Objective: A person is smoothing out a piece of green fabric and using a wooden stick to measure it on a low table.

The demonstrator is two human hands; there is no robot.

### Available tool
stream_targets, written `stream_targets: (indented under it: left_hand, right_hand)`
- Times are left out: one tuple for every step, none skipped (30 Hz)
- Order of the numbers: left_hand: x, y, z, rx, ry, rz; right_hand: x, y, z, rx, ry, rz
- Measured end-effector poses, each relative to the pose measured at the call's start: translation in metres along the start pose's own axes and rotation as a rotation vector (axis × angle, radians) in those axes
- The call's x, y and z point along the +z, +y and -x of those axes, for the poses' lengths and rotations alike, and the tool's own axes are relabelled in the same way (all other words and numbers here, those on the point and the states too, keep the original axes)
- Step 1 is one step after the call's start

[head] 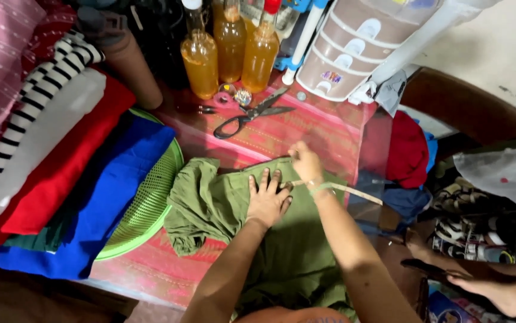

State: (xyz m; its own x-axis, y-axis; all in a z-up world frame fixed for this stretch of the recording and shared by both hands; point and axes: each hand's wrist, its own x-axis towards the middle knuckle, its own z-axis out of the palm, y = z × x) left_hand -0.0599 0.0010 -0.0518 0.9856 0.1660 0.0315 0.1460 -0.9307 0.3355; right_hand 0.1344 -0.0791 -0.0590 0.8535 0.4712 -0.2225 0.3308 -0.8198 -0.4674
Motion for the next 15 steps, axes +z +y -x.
stream_targets:
  left_hand:
    - [0.0,-0.001,0.0,0.001,-0.002,0.002]
    - [0.002,-0.002,-0.001,0.005,0.031,0.013]
    - [0.004,-0.002,-0.001,0.01,0.061,0.026]
    - [0.005,-0.001,0.002,0.012,0.057,0.03]
    - [0.005,-0.002,0.003,0.039,0.135,0.04]
    - [0.005,-0.003,0.004,0.066,0.213,0.051]
    - [0.01,-0.004,0.004,0.069,0.213,0.05]
    - [0.014,-0.006,0.003,0.114,0.298,0.037]
    - [0.018,-0.007,0.004,0.159,0.381,0.023]
    - [0.012,-0.007,0.004,0.162,0.378,0.022]
    - [0.006,-0.006,0.004,0.198,0.427,0.024]
    - [0.0,-0.005,0.004,0.233,0.476,0.027]
    - [0.003,-0.006,0.006,0.235,0.477,0.025]
    - [0.006,-0.006,0.007,0.235,0.473,0.04]
    - [0.009,-0.008,0.007,0.233,0.474,0.054]
  right_hand:
    - [0.003,0.01,0.007,0.002,-0.001,0.001]
    - [0.005,0.02,0.013,-0.172,0.061,-0.189]
    - [0.009,0.032,0.021,-0.342,0.123,-0.378]
    - [0.005,0.029,0.038,-0.336,0.122,-0.377]
    - [0.002,0.024,0.054,-0.316,-0.007,-0.237]
    - [-0.002,0.019,0.069,-0.295,-0.135,-0.098]
    - [-0.001,0.024,0.066,-0.294,-0.133,-0.099]
    - [-0.001,0.029,0.064,-0.297,-0.045,-0.101]
    - [0.001,0.034,0.062,-0.298,0.042,-0.104]
    - [0.009,0.039,0.05,-0.295,0.043,-0.107]
    - [0.017,0.045,0.037,-0.253,0.141,-0.05]
    - [0.025,0.05,0.025,-0.21,0.239,0.007]
    - [0.028,0.048,0.023,-0.211,0.242,0.006]
    - [0.032,0.047,0.021,-0.192,0.249,0.076]
    - [0.034,0.044,0.015,-0.178,0.258,0.147]
